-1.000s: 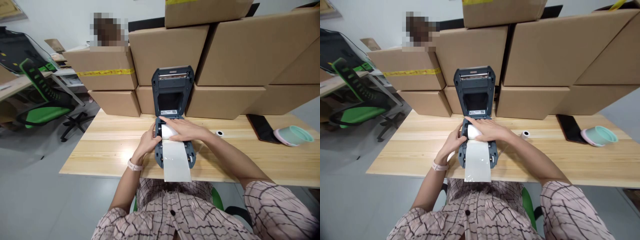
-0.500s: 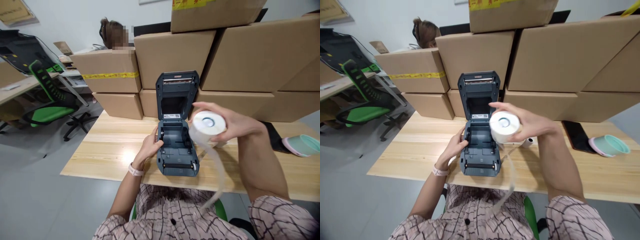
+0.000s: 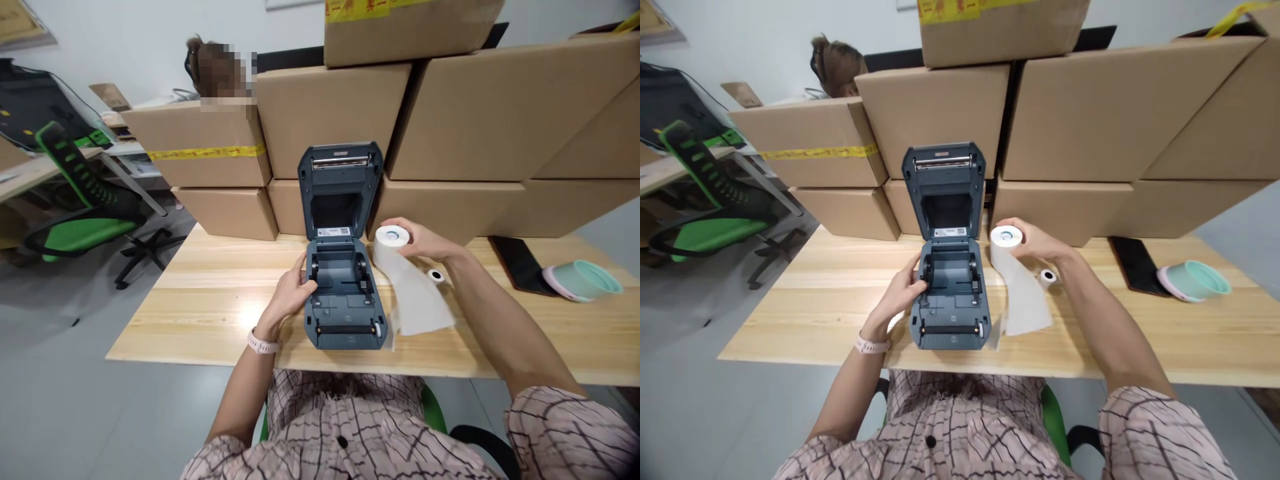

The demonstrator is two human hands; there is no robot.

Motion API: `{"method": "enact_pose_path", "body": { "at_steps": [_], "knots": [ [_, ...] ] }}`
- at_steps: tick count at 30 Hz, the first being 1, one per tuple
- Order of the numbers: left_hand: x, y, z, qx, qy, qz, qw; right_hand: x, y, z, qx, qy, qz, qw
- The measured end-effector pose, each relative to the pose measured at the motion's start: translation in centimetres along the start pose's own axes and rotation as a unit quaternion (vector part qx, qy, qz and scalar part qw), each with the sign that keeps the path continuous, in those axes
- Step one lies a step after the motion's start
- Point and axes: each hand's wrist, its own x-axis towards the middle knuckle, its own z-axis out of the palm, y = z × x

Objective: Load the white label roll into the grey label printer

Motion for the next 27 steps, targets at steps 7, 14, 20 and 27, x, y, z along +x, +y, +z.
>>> {"method": "enact_pose_path", "body": {
  "at_steps": [7, 14, 20, 27],
  "knots": [
    [0.0, 0.1, 0.1, 0.003, 0.003, -0.008, 1.0, -5.6, 2.8, -2.9, 0.108, 0.011, 0.028, 0.994],
    [-0.1, 0.5, -0.1, 0.0, 0.0, -0.007, 1.0, -12.8, 4.5, 0.2, 0.048, 0.018, 0.124, 0.991],
    [-0.1, 0.3, 0.0, -0.015, -0.002, -0.006, 1.0, -11.5, -4.2, 3.2, 0.083, -0.172, -0.066, 0.979],
    [0.1, 0.1, 0.1, -0.033, -0.003, -0.01, 0.999, -3.2, -11.4, 9.3, -0.371, -0.161, -0.216, 0.889]
  ]
}}
